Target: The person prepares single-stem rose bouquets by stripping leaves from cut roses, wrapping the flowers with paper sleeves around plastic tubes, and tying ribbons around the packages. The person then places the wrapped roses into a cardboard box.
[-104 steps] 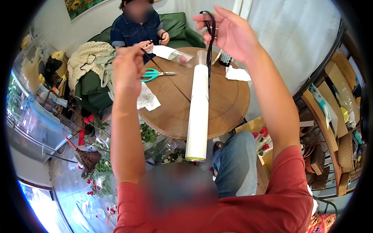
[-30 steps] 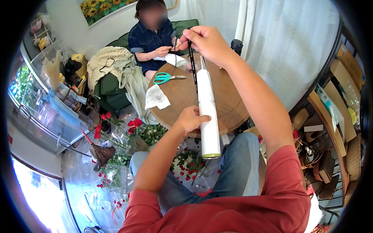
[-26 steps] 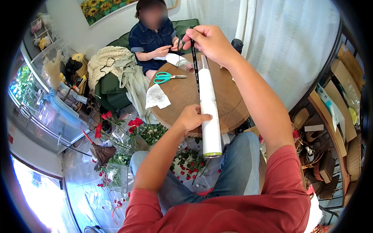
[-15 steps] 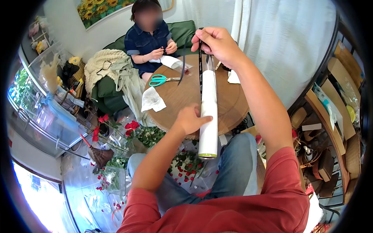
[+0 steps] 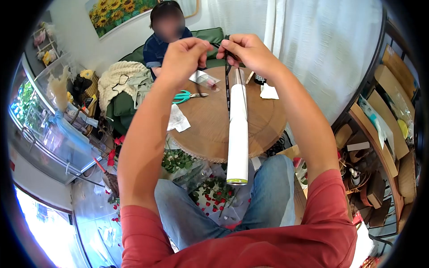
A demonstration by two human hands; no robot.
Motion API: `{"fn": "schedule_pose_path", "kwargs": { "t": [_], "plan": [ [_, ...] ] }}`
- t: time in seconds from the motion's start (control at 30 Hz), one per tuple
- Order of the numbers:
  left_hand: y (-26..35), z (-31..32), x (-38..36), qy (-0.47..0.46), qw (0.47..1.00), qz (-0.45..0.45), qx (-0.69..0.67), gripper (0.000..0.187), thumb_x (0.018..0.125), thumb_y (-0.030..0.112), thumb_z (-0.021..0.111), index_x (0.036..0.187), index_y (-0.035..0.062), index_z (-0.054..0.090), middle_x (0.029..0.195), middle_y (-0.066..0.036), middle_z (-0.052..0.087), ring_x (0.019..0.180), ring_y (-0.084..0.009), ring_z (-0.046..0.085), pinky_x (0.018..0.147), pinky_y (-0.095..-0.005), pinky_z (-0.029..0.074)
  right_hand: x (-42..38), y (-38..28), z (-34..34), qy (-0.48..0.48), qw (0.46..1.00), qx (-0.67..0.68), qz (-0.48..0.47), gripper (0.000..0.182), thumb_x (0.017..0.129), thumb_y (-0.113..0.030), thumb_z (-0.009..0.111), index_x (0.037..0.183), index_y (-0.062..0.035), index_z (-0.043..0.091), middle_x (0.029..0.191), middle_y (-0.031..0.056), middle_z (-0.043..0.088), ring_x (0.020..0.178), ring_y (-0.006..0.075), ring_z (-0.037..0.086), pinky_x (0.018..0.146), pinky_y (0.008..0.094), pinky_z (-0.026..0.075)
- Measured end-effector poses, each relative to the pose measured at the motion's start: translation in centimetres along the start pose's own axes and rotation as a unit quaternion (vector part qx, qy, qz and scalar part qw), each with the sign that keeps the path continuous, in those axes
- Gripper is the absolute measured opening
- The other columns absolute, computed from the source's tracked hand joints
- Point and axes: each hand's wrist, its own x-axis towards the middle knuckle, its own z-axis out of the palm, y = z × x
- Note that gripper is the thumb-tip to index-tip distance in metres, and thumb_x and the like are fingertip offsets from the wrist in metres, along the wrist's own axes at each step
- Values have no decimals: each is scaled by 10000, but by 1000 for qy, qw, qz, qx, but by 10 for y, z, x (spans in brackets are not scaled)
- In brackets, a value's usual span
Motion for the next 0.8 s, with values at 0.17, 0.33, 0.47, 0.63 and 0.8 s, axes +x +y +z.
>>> {"fn": "schedule_pose_path", "kwargs": {
  "t": [0.17,0.33,0.47,0.63,0.8],
  "plan": [
    [30,-6,26,8,998,-62,-24,178,988,171,650,970,-5,662,717,-14,567,614,-107,533,566,-265,467,10,5,-2,5,999,41,-21,218,1044,-189,651,987,7,725,987,74,752,782,100,658,733,247,553],
    [50,-11,29,4,996,-73,-59,192,931,181,672,1006,5,666,801,-28,600,733,-120,598,689,-262,536,12,1,-2,77,993,67,-56,155,952,1,708,1067,104,718,954,156,765,839,173,752,770,250,611],
    [33,-7,12,-22,997,-59,40,235,948,201,704,1021,-23,702,900,-54,678,765,-107,616,696,-271,542,12,1,-7,105,990,75,-48,140,934,12,715,1032,112,721,942,164,764,843,181,753,764,254,612],
    [-13,15,2,-72,993,-28,91,248,924,111,774,1111,-52,774,935,-60,764,797,-83,647,717,-255,515,7,-1,-19,92,994,-15,-57,118,896,-25,764,976,62,763,905,119,775,814,155,738,761,273,596],
    [-24,32,9,-25,986,77,143,186,888,156,788,960,-16,801,694,-34,699,619,-68,575,525,-274,467,0,-11,-18,91,992,-58,-70,118,881,-56,786,959,31,784,905,97,781,823,134,724,774,280,577]
  ]
}}
